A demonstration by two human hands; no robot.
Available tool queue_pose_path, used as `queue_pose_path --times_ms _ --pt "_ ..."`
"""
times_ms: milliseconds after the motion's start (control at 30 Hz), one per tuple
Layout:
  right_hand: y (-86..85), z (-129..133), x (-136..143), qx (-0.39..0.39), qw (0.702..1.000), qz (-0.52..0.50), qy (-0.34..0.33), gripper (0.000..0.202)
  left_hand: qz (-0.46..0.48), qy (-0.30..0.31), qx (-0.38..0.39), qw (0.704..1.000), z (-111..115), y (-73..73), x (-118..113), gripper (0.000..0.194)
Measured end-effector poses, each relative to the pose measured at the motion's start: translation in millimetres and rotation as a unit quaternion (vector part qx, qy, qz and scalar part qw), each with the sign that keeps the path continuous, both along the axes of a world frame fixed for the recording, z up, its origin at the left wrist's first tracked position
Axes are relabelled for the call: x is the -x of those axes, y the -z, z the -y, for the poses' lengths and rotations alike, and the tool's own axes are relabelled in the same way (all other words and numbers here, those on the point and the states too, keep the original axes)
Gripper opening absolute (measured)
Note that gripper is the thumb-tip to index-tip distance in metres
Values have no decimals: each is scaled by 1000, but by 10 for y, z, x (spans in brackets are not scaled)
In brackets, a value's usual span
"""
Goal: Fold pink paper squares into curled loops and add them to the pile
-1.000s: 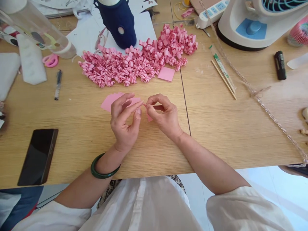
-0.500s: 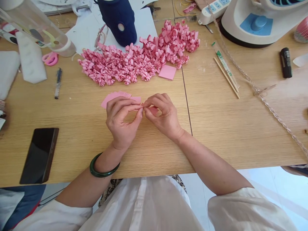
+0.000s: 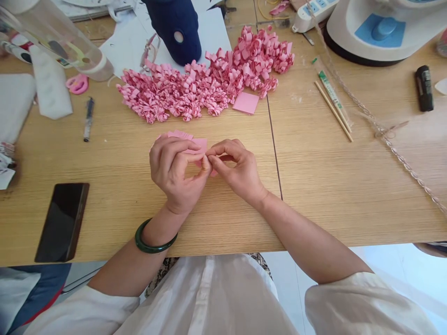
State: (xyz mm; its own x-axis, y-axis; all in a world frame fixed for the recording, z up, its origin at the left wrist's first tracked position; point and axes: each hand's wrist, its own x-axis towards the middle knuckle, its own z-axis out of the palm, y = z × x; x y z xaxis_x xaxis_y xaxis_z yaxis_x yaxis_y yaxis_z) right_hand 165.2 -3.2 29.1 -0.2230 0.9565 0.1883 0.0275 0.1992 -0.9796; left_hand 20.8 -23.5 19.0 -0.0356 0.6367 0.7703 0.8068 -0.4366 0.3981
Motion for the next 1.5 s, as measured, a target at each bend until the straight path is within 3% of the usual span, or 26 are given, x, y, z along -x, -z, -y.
queue_pose_path --times_ms 200,333,467,633,800,933,1133,1267,1500 --pt "15 -33 -6 94 994 -59 8 23 -42 -3 -16 999 29 8 -43 12" --pt "30 -62 -5 109 992 -48 29 23 -19 30 25 999 39 11 -47 13" --pt "49 -99 -27 39 998 -3 53 10 39 50 40 997 30 5 -37 15" --pt "19 -130 -92 -94 990 104 30 9 51 47 74 995 4 16 -15 18" --pt "9 -167 -145 -141 981 135 -1 10 38 68 65 995 -6 35 8 11" --pt "8 -162 -153 -110 988 104 -21 19 33 46 38 998 -7 20 5 7" --pt "-81 -104 -119 13 999 47 -7 35 107 37 54 992 -2 -8 -4 7" --pt "-52 -95 -93 25 999 35 -17 43 185 43 89 978 3 15 25 8" --pt "57 -142 -100 37 999 31 -2 34 275 61 144 948 1 85 28 9"
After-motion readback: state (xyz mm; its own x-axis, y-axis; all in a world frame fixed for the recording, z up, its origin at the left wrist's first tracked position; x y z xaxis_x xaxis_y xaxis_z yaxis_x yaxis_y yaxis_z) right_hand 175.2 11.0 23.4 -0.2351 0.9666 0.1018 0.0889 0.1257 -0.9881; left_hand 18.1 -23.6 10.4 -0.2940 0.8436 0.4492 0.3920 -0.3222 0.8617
